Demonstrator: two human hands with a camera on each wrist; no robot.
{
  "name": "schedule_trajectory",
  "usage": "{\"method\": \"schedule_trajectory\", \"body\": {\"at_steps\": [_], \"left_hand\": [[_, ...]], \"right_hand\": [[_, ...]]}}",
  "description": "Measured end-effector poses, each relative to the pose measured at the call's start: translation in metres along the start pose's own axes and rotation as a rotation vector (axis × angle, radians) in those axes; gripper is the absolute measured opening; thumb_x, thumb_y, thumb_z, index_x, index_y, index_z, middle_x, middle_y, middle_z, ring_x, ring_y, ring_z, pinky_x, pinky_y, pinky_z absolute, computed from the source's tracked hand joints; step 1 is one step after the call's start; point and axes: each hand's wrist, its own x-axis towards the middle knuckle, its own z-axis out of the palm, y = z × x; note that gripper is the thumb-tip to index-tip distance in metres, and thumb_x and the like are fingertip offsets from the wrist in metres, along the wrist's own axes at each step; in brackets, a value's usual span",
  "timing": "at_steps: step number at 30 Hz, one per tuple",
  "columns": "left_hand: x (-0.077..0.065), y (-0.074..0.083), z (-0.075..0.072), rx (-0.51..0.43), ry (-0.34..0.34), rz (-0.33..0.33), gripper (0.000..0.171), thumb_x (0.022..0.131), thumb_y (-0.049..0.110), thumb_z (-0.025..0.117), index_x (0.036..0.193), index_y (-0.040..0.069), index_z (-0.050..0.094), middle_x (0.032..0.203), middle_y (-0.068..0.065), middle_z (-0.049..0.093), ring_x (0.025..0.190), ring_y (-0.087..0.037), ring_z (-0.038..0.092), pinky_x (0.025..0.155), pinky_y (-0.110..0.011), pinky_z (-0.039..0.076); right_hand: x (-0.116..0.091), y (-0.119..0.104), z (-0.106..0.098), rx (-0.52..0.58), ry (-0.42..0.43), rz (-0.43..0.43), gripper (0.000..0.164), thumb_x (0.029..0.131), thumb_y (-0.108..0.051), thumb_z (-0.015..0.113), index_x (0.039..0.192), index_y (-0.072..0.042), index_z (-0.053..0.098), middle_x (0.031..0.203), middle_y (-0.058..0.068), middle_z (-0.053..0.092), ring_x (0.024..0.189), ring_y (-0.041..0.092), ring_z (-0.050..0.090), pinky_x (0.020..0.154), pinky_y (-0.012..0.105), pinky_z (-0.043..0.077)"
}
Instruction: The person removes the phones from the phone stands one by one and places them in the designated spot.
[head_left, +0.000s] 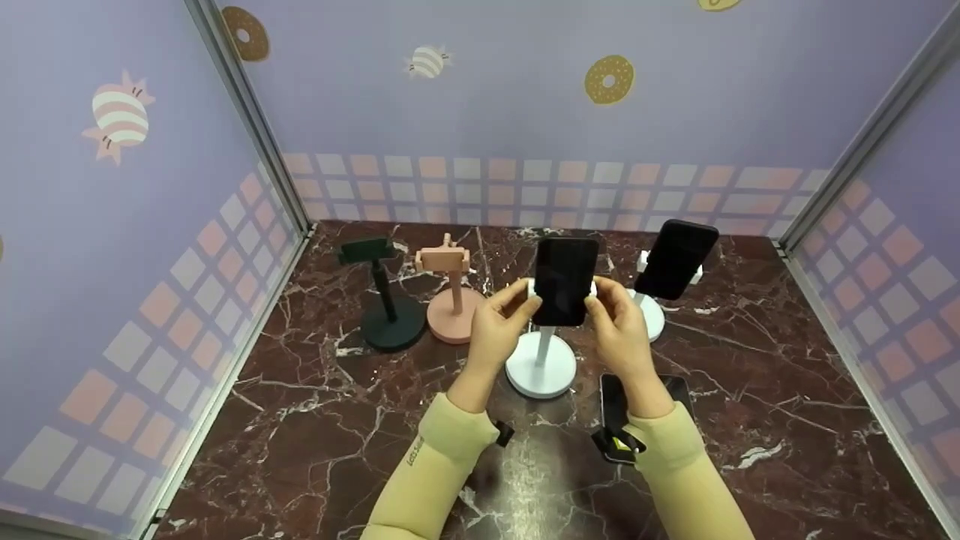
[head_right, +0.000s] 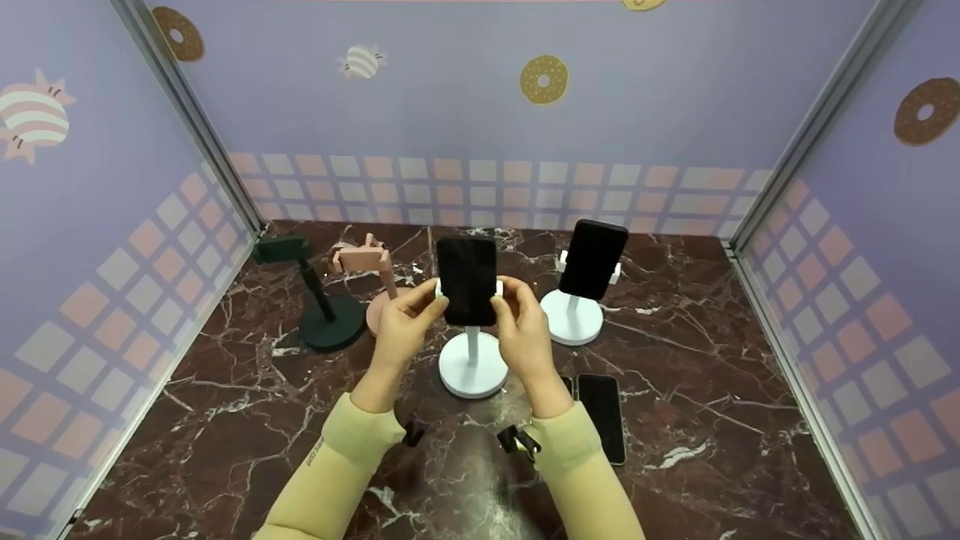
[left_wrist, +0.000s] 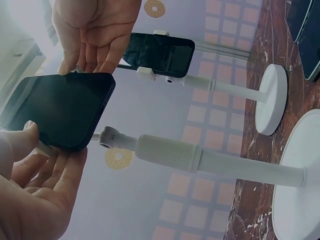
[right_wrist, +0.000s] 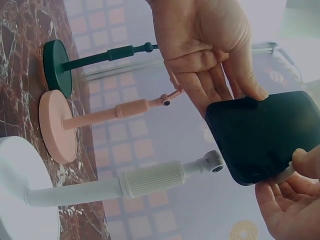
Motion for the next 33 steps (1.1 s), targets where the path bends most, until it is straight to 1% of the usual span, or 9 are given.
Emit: {"method": "schedule_trajectory", "body": {"at_steps": [3,8,10,17,22,25,27,30,33], "left_hand": [[-0.0007,0.0014,-0.0011,-0.003,-0.006,-0.018,0.036,0.094,0.005,0.073,0.126,-0.011,0.067,0.118,-0.028,0.072,0.099,-0.02,0.071,0.085,-0.019,0.056],[-0.0017,0.0004,-0.0019,-0.011,-0.011,-0.027,0.035,0.095,0.005,0.073,0.125,-0.012,0.068,0.116,-0.028,0.073,0.093,-0.006,0.067,0.083,-0.017,0.055],[-0.0025,-0.0002,-0.0021,-0.01,-0.015,-0.029,0.034,0.095,0.004,0.072,0.124,-0.012,0.068,0.114,-0.027,0.073,0.091,-0.004,0.065,0.082,-0.017,0.055],[-0.0015,0.0014,-0.0021,-0.019,-0.048,-0.011,0.036,0.097,0.006,0.069,0.129,-0.01,0.065,0.118,-0.026,0.071,0.098,-0.014,0.068,0.084,-0.019,0.054],[-0.0006,0.0012,-0.0003,-0.038,-0.042,0.006,0.035,0.098,0.006,0.068,0.129,-0.01,0.065,0.116,-0.027,0.071,0.091,-0.006,0.065,0.08,-0.018,0.053],[-0.0008,0.0002,0.0,-0.046,-0.032,-0.004,0.034,0.098,0.006,0.069,0.127,-0.011,0.065,0.114,-0.028,0.071,0.087,-0.002,0.062,0.079,-0.017,0.053],[-0.001,0.0007,-0.0003,-0.044,-0.028,-0.015,0.035,0.098,0.006,0.069,0.128,-0.012,0.065,0.115,-0.028,0.071,0.089,-0.001,0.063,0.081,-0.017,0.053],[-0.0015,0.0025,-0.0008,-0.028,-0.029,-0.033,0.036,0.098,0.008,0.069,0.129,-0.011,0.065,0.117,-0.027,0.071,0.094,-0.005,0.065,0.084,-0.017,0.054],[-0.0021,0.0047,-0.0009,-0.008,-0.029,-0.041,0.037,0.098,0.009,0.07,0.129,-0.01,0.065,0.118,-0.026,0.071,0.098,-0.013,0.068,0.086,-0.019,0.054]], "right_hand": [[-0.0004,-0.0007,-0.0008,0.003,-0.006,-0.007,0.028,0.101,0.008,0.055,0.126,0.02,0.055,0.117,0.035,0.064,0.096,-0.003,0.063,0.087,0.012,0.052],[-0.0023,0.0002,-0.0014,-0.011,-0.017,0.0,0.028,0.101,0.006,0.055,0.126,0.019,0.055,0.116,0.033,0.065,0.094,-0.002,0.061,0.086,0.012,0.051],[-0.0033,0.0011,-0.0017,-0.017,-0.02,0.009,0.028,0.101,0.006,0.055,0.126,0.019,0.055,0.116,0.033,0.065,0.094,-0.002,0.061,0.086,0.012,0.051],[-0.0027,0.0026,-0.003,-0.01,-0.019,0.028,0.029,0.101,0.005,0.056,0.127,0.019,0.056,0.116,0.032,0.065,0.093,-0.001,0.061,0.085,0.013,0.051],[-0.0035,0.0029,-0.0033,-0.024,-0.022,0.026,0.029,0.102,0.004,0.057,0.127,0.018,0.056,0.116,0.031,0.065,0.093,-0.001,0.061,0.084,0.013,0.051],[-0.0041,0.0028,-0.0033,-0.028,-0.034,0.024,0.029,0.102,0.004,0.057,0.127,0.017,0.056,0.117,0.031,0.065,0.095,-0.002,0.061,0.085,0.013,0.051],[-0.0039,0.0022,-0.0033,-0.027,-0.042,0.024,0.029,0.102,0.004,0.056,0.128,0.017,0.056,0.118,0.031,0.065,0.095,-0.002,0.061,0.085,0.013,0.051],[-0.0032,0.0003,-0.004,-0.026,-0.051,0.039,0.03,0.102,0.004,0.056,0.128,0.017,0.055,0.119,0.031,0.064,0.094,-0.002,0.061,0.084,0.012,0.051],[-0.0029,-0.0031,-0.0052,-0.023,-0.058,0.065,0.031,0.101,0.005,0.057,0.13,0.017,0.055,0.121,0.031,0.064,0.097,0.0,0.062,0.084,0.012,0.051]]}}
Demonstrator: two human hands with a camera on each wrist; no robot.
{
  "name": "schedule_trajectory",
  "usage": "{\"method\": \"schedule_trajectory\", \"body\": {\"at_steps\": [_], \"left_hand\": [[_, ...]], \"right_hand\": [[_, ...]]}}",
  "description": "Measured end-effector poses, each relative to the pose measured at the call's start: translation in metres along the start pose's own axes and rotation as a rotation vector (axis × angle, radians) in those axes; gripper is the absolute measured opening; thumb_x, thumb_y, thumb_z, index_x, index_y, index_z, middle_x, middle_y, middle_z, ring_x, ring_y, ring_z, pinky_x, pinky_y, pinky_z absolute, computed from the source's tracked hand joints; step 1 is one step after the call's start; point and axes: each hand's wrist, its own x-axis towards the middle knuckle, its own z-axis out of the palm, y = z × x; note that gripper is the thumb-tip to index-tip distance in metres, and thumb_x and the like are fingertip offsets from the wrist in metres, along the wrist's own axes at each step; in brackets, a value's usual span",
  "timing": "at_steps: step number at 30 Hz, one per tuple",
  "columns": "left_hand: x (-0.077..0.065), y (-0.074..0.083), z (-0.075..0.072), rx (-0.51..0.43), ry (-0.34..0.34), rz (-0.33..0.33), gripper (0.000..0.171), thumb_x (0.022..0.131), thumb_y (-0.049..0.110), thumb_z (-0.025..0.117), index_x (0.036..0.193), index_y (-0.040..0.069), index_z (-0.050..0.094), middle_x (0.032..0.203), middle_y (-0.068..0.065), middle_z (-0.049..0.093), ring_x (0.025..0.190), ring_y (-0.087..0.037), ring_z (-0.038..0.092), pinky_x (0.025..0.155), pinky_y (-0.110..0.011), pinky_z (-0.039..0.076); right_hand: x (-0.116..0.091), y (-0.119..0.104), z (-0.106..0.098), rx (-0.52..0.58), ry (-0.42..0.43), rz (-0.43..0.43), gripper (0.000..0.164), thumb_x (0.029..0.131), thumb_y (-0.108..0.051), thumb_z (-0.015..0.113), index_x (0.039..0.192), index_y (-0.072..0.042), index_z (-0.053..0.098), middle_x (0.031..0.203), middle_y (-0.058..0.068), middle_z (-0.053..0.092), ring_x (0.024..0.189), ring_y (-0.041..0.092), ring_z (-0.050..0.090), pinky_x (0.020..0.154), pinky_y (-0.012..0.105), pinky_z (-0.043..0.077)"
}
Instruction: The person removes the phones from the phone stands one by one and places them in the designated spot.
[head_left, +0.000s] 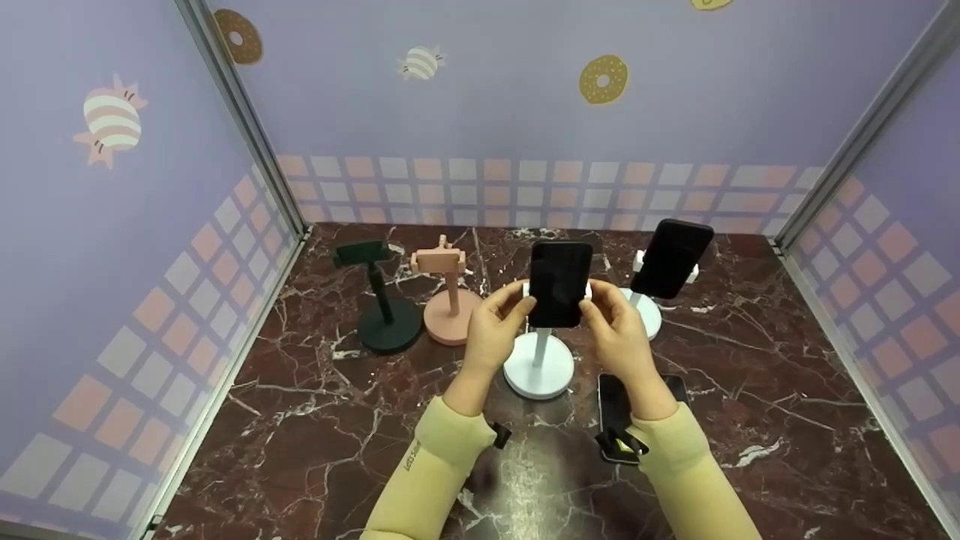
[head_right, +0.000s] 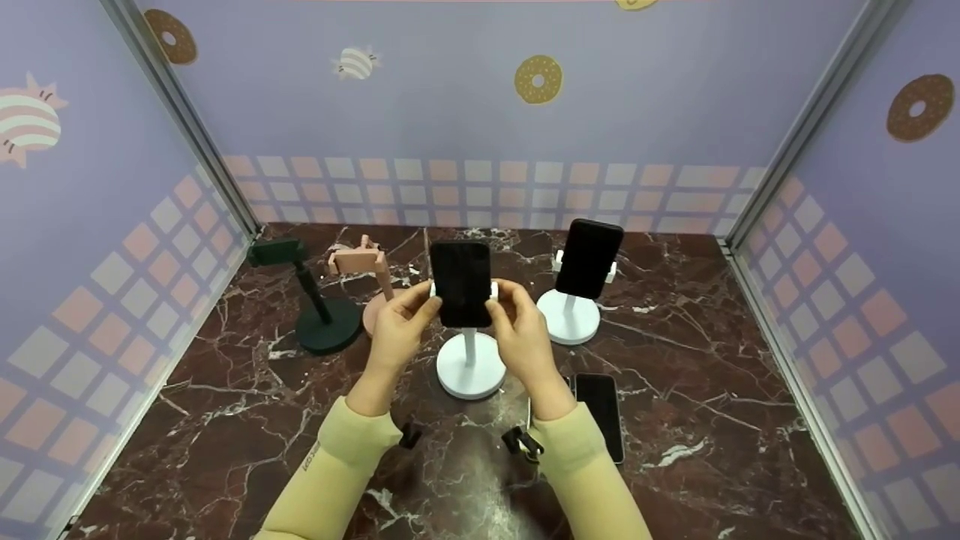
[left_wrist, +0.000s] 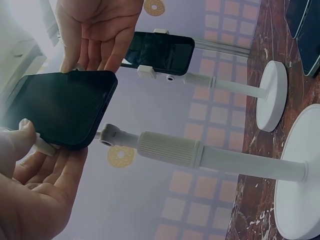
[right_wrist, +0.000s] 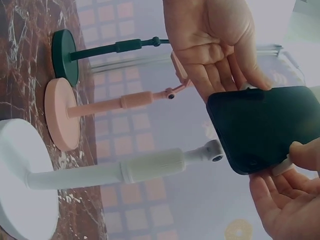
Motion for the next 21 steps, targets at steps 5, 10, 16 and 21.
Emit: {"method": "schedule_trajectory", "body": {"at_steps": [5,10,16,21], "left_hand": [[-0.001,0.001,0.0,0.004,-0.004,0.017,0.036,0.097,0.008,0.07,0.128,-0.01,0.066,0.12,-0.026,0.072,0.104,-0.029,0.071,0.087,-0.02,0.055],[0.0,-0.002,0.001,-0.01,-0.007,0.035,0.034,0.097,0.007,0.069,0.127,-0.01,0.067,0.119,-0.027,0.072,0.106,-0.034,0.071,0.086,-0.02,0.056],[0.002,-0.002,0.001,0.005,-0.013,0.047,0.035,0.097,0.009,0.07,0.128,-0.009,0.067,0.115,-0.027,0.073,0.096,-0.025,0.071,0.081,-0.019,0.055],[0.001,-0.003,0.0,0.035,-0.008,0.039,0.036,0.098,0.011,0.07,0.128,-0.007,0.067,0.113,-0.025,0.074,0.09,-0.012,0.066,0.08,-0.02,0.055]], "right_hand": [[0.001,-0.009,0.001,-0.115,0.034,-0.09,0.046,0.1,0.0,0.062,0.142,0.01,0.046,0.131,0.027,0.059,0.112,0.019,0.061,0.086,0.017,0.053],[0.008,-0.02,0.006,-0.349,0.13,-0.363,0.059,0.098,-0.005,0.068,0.148,0.006,0.039,0.14,0.026,0.051,0.124,0.037,0.051,0.103,0.042,0.049],[0.025,-0.036,0.015,-0.531,0.172,-0.539,0.062,0.096,-0.014,0.071,0.147,0.003,0.041,0.142,0.029,0.045,0.127,0.046,0.038,0.109,0.058,0.033],[0.031,-0.05,0.024,-0.667,0.142,-0.553,0.062,0.099,-0.026,0.068,0.149,-0.003,0.041,0.146,0.026,0.044,0.129,0.044,0.037,0.1,0.06,0.042]]}}
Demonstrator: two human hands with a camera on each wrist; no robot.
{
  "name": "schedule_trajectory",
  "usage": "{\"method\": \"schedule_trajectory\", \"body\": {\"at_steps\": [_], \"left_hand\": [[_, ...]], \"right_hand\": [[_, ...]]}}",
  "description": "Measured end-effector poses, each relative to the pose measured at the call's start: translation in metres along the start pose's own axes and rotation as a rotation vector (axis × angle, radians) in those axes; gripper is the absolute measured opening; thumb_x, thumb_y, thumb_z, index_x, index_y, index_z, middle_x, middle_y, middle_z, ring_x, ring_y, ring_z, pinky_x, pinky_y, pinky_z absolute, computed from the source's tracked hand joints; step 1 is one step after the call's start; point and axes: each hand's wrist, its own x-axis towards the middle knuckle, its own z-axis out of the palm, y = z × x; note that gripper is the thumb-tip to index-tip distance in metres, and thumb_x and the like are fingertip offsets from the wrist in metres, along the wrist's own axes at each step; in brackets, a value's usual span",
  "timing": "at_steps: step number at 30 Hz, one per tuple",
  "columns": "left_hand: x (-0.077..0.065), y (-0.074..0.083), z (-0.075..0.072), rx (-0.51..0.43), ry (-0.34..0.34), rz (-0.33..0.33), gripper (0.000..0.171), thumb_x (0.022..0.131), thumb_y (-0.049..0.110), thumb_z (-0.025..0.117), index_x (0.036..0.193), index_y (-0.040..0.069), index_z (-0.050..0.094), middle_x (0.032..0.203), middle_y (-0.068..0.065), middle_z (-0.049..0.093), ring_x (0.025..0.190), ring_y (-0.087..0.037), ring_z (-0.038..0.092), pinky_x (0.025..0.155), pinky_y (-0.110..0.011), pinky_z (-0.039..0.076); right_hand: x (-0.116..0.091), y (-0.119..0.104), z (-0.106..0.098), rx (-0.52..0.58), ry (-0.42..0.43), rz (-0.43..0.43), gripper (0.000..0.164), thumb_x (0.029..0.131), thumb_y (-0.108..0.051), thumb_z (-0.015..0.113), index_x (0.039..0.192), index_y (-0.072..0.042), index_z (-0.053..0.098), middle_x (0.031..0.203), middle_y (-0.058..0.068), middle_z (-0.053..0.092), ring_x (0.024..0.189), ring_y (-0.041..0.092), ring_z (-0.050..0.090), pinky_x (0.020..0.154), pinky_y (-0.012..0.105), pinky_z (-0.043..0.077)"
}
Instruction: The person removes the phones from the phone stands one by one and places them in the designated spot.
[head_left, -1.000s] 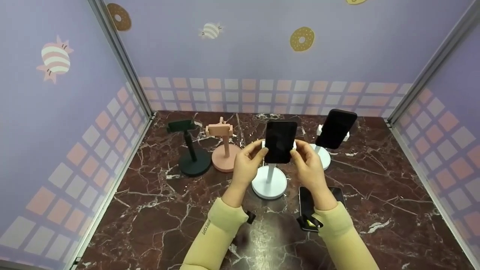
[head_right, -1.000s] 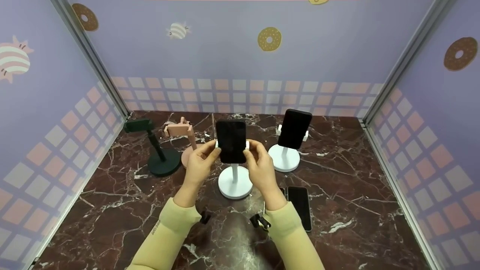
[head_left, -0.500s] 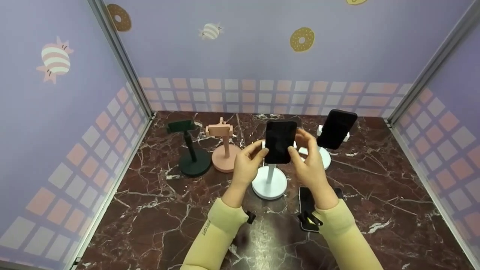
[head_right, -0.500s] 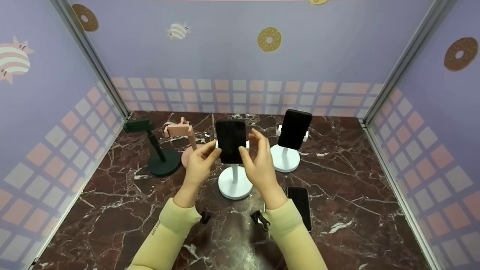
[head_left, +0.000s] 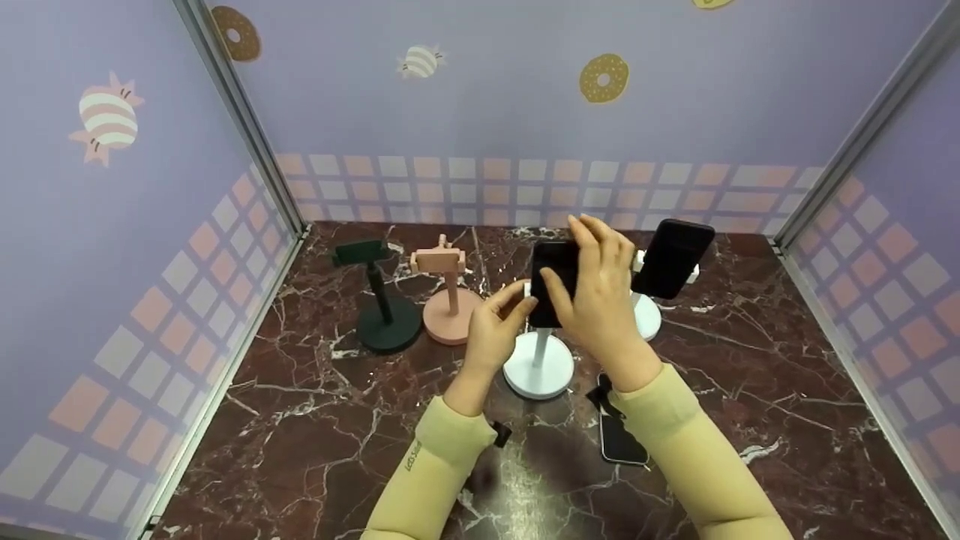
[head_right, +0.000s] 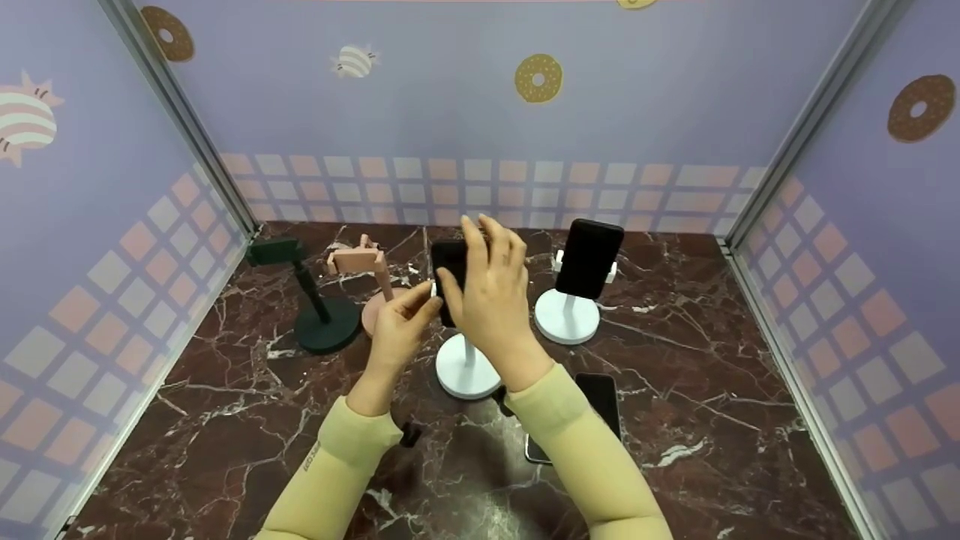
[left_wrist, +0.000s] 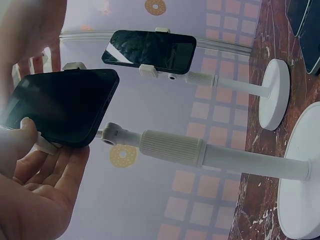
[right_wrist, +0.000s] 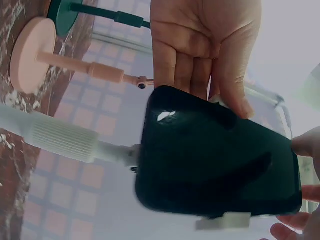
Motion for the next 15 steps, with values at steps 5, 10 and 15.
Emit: {"method": "schedule_trajectory", "body": {"at_steps": [5,10,15], "left_hand": [[0.0,0.001,0.0,-0.004,-0.002,-0.006,0.036,0.098,0.012,0.069,0.129,-0.007,0.067,0.116,-0.025,0.073,0.091,-0.012,0.067,0.081,-0.02,0.055],[-0.001,0.003,0.0,0.018,0.008,-0.01,0.036,0.098,0.011,0.07,0.128,-0.008,0.067,0.115,-0.025,0.074,0.086,-0.012,0.065,0.079,-0.02,0.054],[0.0,0.002,0.0,0.047,0.021,-0.012,0.038,0.098,0.011,0.07,0.128,-0.01,0.066,0.114,-0.026,0.074,0.087,-0.011,0.065,0.079,-0.02,0.054]], "right_hand": [[0.007,-0.01,-0.001,-0.09,-0.095,0.026,0.061,0.102,-0.035,0.063,0.153,-0.012,0.039,0.152,0.019,0.04,0.134,0.04,0.033,0.087,0.061,0.046],[0.011,-0.015,0.002,-0.147,-0.155,0.018,0.062,0.1,-0.038,0.066,0.151,-0.014,0.041,0.152,0.017,0.041,0.133,0.04,0.033,0.094,0.063,0.045],[0.015,-0.019,0.005,-0.188,-0.212,0.036,0.06,0.099,-0.04,0.067,0.148,-0.014,0.043,0.145,0.019,0.045,0.13,0.04,0.036,0.099,0.063,0.044]]}}
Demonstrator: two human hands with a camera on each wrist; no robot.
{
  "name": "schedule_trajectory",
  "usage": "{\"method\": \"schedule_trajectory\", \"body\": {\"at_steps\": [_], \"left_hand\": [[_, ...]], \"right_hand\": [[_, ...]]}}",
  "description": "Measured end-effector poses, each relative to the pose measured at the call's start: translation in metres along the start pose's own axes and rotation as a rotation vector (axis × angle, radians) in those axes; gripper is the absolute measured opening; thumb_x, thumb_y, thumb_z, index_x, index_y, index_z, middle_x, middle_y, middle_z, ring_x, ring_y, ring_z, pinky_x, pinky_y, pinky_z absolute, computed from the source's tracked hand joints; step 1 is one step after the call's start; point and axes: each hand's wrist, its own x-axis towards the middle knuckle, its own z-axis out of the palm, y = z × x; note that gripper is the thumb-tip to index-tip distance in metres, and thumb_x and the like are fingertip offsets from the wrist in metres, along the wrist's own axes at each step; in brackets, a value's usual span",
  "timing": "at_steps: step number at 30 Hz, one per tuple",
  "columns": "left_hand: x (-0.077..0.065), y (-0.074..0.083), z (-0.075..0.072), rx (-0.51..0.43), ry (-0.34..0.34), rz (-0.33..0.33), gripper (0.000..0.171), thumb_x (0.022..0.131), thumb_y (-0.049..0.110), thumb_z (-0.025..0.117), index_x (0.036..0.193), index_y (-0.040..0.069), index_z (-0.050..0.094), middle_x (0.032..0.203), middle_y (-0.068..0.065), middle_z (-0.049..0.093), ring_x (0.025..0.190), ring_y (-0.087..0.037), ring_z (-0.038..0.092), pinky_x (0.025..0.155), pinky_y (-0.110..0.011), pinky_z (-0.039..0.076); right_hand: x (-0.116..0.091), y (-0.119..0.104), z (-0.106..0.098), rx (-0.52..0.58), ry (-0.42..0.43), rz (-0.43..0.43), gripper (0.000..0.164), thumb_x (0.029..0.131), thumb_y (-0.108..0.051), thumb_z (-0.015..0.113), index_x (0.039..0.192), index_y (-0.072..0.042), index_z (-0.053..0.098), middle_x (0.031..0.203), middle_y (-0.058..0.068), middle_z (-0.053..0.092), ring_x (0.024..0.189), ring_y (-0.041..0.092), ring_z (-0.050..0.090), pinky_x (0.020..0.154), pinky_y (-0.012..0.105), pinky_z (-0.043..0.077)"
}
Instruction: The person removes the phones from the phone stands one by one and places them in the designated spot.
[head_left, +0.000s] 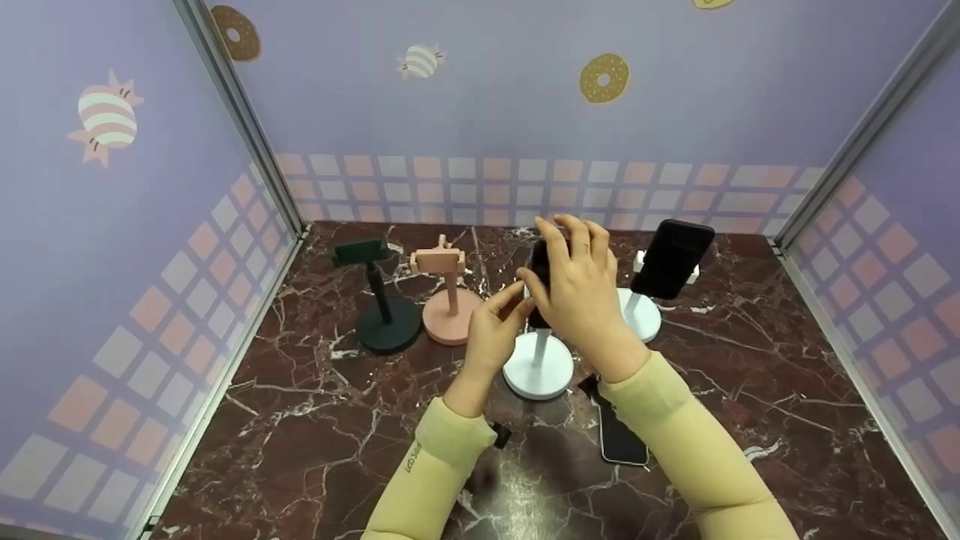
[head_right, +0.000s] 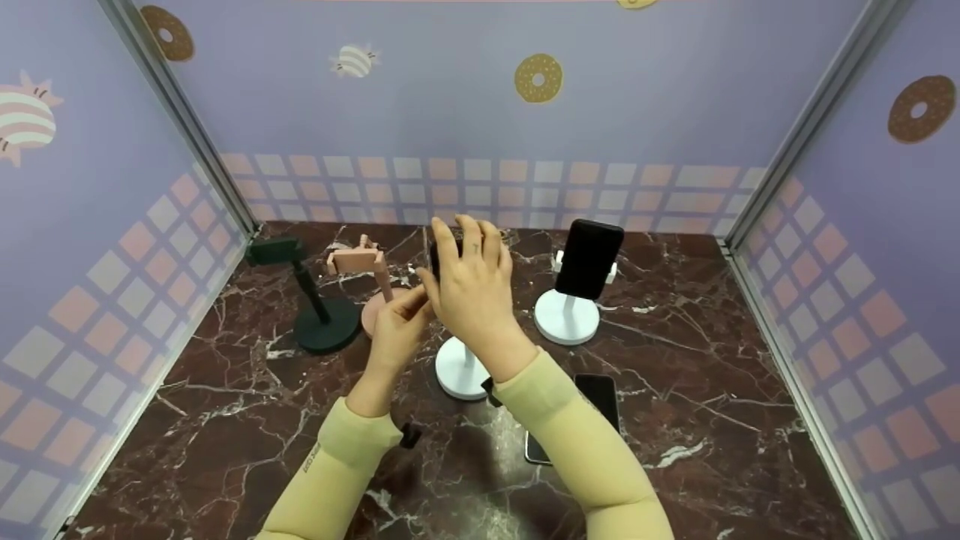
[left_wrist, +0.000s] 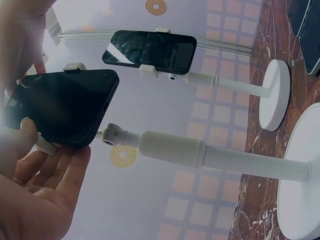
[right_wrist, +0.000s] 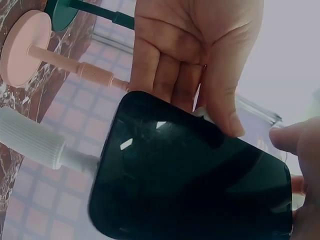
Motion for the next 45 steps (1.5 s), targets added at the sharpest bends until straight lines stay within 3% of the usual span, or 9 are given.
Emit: {"method": "schedule_trajectory", "body": {"at_steps": [3,6,12,22,35,45], "left_hand": [[0.0,-0.001,0.0,0.007,0.002,0.001,0.037,0.098,0.011,0.07,0.128,-0.01,0.066,0.108,-0.026,0.074,0.081,-0.011,0.062,0.074,-0.02,0.052],[0.0,-0.002,0.001,0.002,-0.001,0.01,0.036,0.098,0.009,0.069,0.128,-0.01,0.066,0.109,-0.027,0.074,0.085,-0.019,0.067,0.077,-0.021,0.055],[0.0,-0.001,0.001,-0.032,-0.008,0.019,0.034,0.099,0.005,0.066,0.129,-0.012,0.065,0.123,-0.029,0.07,0.112,-0.039,0.07,0.093,-0.032,0.059],[0.0,-0.001,0.002,-0.027,0.004,-0.001,0.032,0.099,0.008,0.068,0.127,-0.008,0.068,0.12,-0.025,0.073,0.104,-0.033,0.072,0.084,-0.023,0.057],[-0.003,-0.002,0.005,-0.051,0.015,0.037,0.031,0.099,0.003,0.065,0.126,-0.012,0.066,0.119,-0.028,0.072,0.107,-0.037,0.071,0.088,-0.026,0.058],[-0.002,-0.002,0.009,-0.014,0.054,0.074,0.026,0.098,-0.001,0.063,0.123,-0.01,0.069,0.116,-0.027,0.073,0.109,-0.038,0.072,0.093,-0.037,0.06]], "right_hand": [[0.001,-0.003,0.001,-0.007,-0.009,0.016,0.055,0.1,-0.039,0.066,0.143,-0.013,0.045,0.138,0.021,0.046,0.126,0.04,0.037,0.095,0.061,0.045],[0.001,-0.005,0.002,-0.011,0.004,0.019,0.049,0.1,-0.038,0.066,0.137,-0.012,0.048,0.132,0.023,0.047,0.123,0.041,0.038,0.09,0.06,0.047],[0.002,-0.009,0.003,-0.024,0.012,0.021,0.043,0.099,-0.034,0.067,0.129,-0.011,0.049,0.124,0.023,0.048,0.116,0.041,0.039,0.086,0.059,0.047],[0.003,-0.008,0.008,-0.085,0.035,0.038,0.049,0.095,-0.036,0.072,0.123,-0.002,0.05,0.114,0.022,0.048,0.108,0.041,0.039,0.08,0.053,0.046],[0.005,-0.014,0.015,-0.112,0.069,0.104,0.036,0.094,-0.025,0.069,0.114,-0.001,0.05,0.115,0.023,0.047,0.113,0.043,0.038,0.085,0.054,0.041],[0.008,-0.017,0.016,-0.127,0.084,0.115,0.034,0.092,-0.018,0.07,0.111,0.0,0.047,0.114,0.025,0.047,0.111,0.045,0.036,0.084,0.056,0.04]]}}
